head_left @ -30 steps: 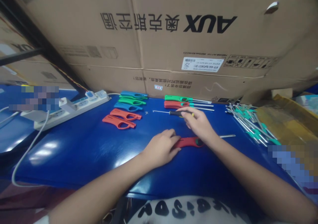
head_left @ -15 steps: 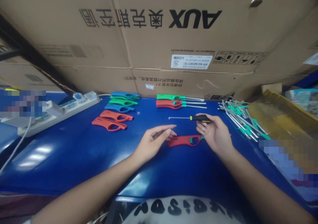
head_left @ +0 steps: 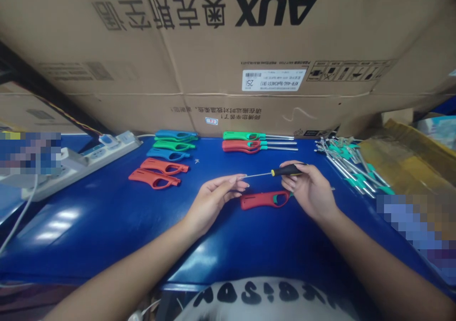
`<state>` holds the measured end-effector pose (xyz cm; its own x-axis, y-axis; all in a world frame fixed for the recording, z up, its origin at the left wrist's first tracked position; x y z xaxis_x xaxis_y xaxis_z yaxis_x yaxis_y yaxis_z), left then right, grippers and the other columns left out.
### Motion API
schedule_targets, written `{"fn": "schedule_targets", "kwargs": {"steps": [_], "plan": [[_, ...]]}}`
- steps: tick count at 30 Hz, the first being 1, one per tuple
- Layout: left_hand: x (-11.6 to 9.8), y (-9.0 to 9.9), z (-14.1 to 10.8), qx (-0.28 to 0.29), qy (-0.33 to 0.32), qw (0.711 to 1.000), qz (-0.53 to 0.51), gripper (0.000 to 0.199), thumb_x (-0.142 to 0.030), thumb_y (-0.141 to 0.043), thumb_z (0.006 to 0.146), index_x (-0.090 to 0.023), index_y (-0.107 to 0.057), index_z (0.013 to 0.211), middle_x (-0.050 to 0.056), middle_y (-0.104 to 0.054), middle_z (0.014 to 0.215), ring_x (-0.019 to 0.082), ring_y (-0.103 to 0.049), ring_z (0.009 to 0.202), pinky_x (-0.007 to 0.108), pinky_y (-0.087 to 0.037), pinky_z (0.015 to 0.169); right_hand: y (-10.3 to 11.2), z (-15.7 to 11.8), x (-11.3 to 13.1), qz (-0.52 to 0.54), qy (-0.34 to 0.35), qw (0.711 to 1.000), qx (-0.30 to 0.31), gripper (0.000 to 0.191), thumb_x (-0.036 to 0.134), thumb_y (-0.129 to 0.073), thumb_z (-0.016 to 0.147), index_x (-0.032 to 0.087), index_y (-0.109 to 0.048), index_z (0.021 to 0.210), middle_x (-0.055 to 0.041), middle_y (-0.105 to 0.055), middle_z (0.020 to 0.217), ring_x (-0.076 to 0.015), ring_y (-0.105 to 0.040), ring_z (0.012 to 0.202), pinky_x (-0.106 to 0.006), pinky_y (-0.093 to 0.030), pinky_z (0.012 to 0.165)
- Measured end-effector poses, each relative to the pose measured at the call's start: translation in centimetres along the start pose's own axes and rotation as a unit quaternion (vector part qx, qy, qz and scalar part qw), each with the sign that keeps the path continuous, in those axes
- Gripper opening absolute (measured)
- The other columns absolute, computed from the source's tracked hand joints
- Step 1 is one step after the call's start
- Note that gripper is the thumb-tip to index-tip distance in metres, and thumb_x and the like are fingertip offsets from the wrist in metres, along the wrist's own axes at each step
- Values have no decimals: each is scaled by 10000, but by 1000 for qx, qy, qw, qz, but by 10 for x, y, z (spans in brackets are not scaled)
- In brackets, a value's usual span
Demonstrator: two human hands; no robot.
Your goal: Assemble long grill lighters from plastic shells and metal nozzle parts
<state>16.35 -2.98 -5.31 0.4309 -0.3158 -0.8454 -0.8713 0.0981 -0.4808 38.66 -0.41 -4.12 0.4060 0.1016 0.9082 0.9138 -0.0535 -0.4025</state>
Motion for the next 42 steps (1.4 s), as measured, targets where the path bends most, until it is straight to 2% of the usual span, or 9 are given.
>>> {"fn": "schedule_targets", "kwargs": {"steps": [6, 12, 22, 30, 34, 37, 42], "plan": [[1, 3, -1, -36, -11, 999, 36, 302, -379, -862, 740, -165, -814, 948, 71, -795, 860, 127, -706, 798, 224, -539, 805, -2, -2, -4, 21, -9, 1000, 0, 213, 312, -654, 713, 142, -775, 756, 25, -412, 540, -85, -392, 482, -237, -315, 473], [1, 5, 1, -48, 3, 998, 27, 332, -352, -918, 660, -161, -817, 913, 71, -797, 833, 129, -720, 772, 220, -564, 799, -1, -2, -5, 24, -7, 1000, 10, 215, 313, -663, 720, 144, -783, 777, 30, -407, 544, -79, -400, 483, -228, -326, 475], [8, 6, 5, -25, 32, 998, -41, 273, -273, -895, 707, -134, -806, 925, 72, -800, 852, 106, -730, 755, 161, -583, 762, -2, -3, -1, 25, 17, 1000, -2, 208, 313, -636, 726, 156, -771, 751, 33, -397, 525, -80, -395, 465, -228, -320, 461], [6, 4, 4, -57, 71, 993, -81, 126, -108, -685, 897, -122, -786, 973, 80, -801, 906, 110, -749, 795, 162, -595, 770, -1, -3, -2, 1, 37, 999, 4, 185, 293, -635, 752, 158, -759, 779, 34, -407, 534, -91, -396, 475, -240, -317, 458], [6, 3, 3, -50, 71, 993, -84, 146, -111, -656, 920, -120, -775, 1003, 89, -798, 982, 121, -755, 846, 174, -596, 796, -1, -3, -4, -11, 46, 999, 6, 179, 287, -643, 773, 159, -765, 805, 29, -437, 546, -91, -403, 490, -245, -319, 474], [7, 4, 4, -45, 71, 993, -77, 164, -127, -640, 933, -117, -769, 1035, 95, -798, 968, 127, -755, 862, 183, -594, 815, 0, -4, -4, -13, 50, 999, 10, 183, 285, -644, 780, 158, -770, 817, 25, -449, 546, -94, -407, 497, -250, -319, 482], [7, 4, 6, -27, 74, 996, -48, 194, -242, -647, 946, -103, -766, 1009, 123, -791, 985, 150, -751, 855, 213, -598, 806, 1, -5, -3, -18, 57, 998, 13, 182, 284, -638, 789, 163, -771, 821, 23, -456, 544, -98, -406, 498, -254, -321, 481]]}}
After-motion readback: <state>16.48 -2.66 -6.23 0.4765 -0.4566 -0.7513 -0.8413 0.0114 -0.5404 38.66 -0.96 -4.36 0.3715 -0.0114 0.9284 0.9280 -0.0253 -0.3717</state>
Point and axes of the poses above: each hand's wrist, its own z-axis towards the middle knuckle, its own y-axis out of the back of the hand, x = y × z, the point moved 4 cm from there along z, towards the middle knuckle
